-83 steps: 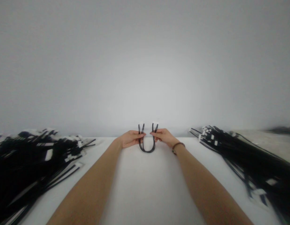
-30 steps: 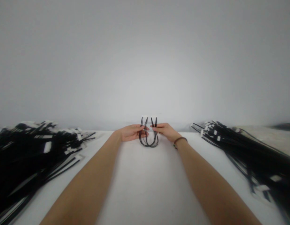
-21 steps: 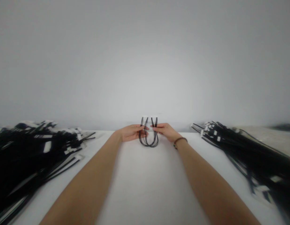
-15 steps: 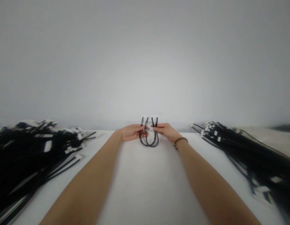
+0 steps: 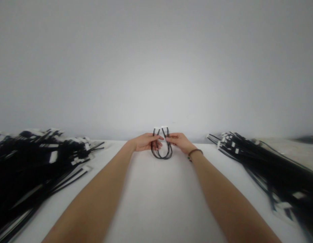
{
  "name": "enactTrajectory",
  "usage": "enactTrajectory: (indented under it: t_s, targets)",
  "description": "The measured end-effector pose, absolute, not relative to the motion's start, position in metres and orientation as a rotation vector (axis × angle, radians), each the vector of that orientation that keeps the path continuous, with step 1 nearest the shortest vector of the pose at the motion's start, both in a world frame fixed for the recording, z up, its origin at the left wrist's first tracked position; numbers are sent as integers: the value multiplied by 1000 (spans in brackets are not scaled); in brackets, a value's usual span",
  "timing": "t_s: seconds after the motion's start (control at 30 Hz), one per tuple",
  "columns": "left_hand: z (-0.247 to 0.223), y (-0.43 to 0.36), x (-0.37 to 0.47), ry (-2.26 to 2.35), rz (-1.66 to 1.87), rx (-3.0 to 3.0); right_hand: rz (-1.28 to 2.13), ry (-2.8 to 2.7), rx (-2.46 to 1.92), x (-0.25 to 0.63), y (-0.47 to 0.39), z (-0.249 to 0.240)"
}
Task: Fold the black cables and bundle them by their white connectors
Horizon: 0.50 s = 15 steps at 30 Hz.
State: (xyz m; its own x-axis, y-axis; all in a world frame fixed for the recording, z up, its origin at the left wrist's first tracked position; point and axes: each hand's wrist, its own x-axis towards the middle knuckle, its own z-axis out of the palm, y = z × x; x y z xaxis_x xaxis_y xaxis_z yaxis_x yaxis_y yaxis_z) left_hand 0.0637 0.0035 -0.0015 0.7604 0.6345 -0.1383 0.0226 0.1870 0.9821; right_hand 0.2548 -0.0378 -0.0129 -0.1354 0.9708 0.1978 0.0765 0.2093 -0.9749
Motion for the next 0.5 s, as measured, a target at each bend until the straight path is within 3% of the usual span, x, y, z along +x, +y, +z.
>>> enactTrajectory:
  t_s: [0.17, 0.33, 0.5]
  targets:
    - [11, -8, 86, 636, 786, 1372, 1085, -1238, -1064, 257, -32, -20]
    - [18, -26, 112, 533, 580, 1193, 1121, -1110, -959, 255, -31, -23]
    - [17, -26, 136, 933, 794, 1346, 1246, -1125, -867, 253, -35, -19]
